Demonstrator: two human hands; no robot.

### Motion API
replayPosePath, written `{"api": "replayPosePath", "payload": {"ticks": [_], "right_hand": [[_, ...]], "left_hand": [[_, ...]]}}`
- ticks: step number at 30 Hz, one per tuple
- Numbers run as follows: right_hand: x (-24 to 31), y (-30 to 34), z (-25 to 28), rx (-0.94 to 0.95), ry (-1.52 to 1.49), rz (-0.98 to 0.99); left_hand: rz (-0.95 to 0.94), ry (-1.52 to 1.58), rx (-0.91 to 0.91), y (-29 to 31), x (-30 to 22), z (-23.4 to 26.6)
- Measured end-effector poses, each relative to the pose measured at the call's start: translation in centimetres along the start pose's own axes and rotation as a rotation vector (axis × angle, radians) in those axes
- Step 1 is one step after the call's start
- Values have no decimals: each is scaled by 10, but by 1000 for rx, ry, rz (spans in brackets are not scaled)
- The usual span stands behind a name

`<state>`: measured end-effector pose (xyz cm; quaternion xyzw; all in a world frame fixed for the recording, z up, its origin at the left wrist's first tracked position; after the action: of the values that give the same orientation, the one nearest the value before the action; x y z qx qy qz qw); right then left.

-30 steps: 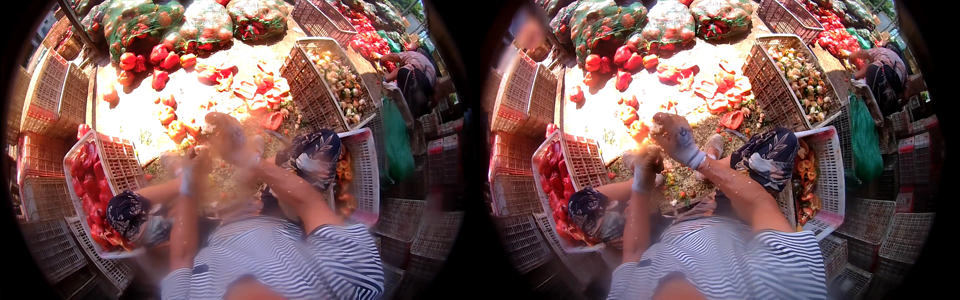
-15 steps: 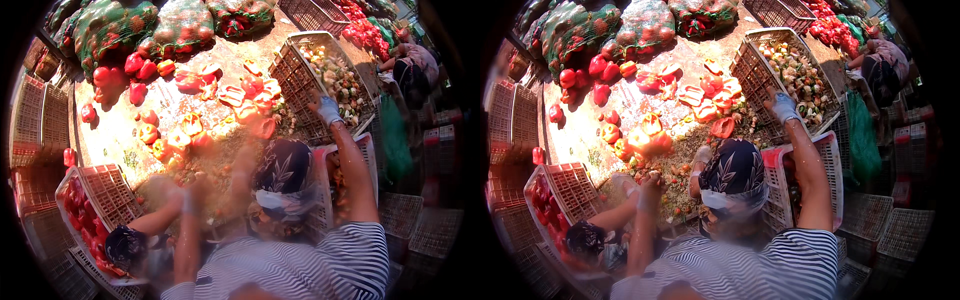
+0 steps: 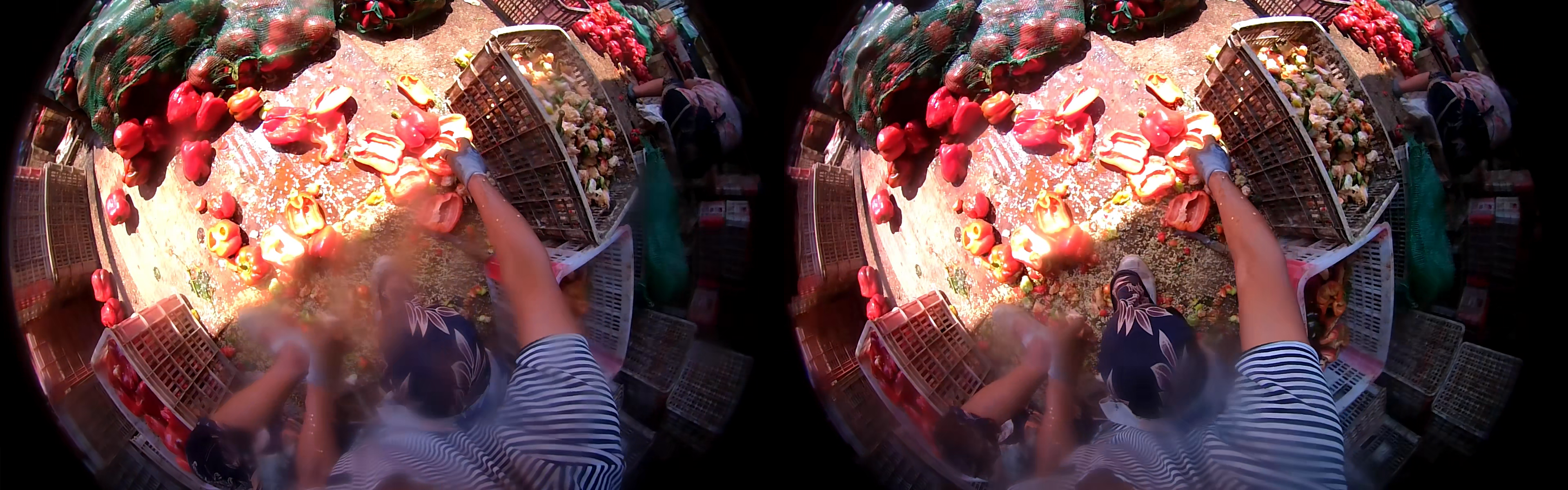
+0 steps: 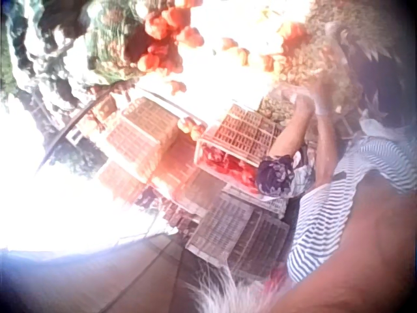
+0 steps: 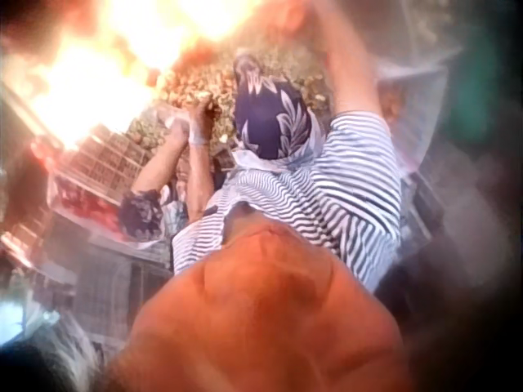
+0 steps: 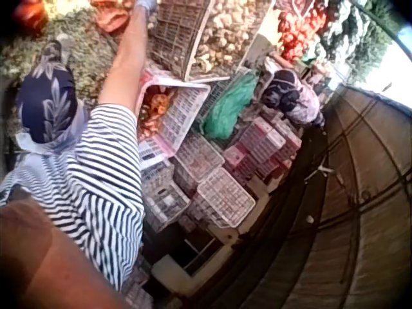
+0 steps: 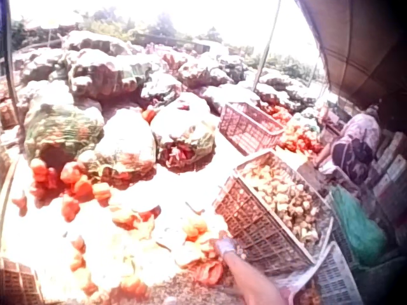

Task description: The person sorts red peppers by hand, picking them up from the ground and placing them into a white plastic crate.

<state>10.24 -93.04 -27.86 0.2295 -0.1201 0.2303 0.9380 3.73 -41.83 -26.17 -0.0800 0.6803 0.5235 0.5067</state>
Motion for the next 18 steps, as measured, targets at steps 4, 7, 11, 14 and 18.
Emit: {"api": "replayPosePath", "payload": {"ticks": [4,7,11,14,18], "right_hand": [[-39,-54,-51,-49,-51,-162],[-67,-41,-62,-186,-459,-16],[-26,57,-27,-98,-812,41],[-2,121,-31,106,-1127,1],[47,201,-55,261,-1184,12]], "left_hand": [[165,160,-8,-5,19,8],[143,175,-8,-6,15,9],[112,301,-18,-19,7,-7],[169,691,100,-46,-29,-25],[6,727,176,-80,-90,-46]]}}
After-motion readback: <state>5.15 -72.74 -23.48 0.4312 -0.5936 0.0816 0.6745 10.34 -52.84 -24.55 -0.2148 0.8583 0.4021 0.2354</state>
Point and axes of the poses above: each hand's wrist, its own y-axis away from the middle knuckle, its own z-axis out of the back of the hand, x = y × z, the point moved 5 cm from there along -y, towards the middle knuckle, and after that the axes turned 1 degree about z, right-handed, at the moved point
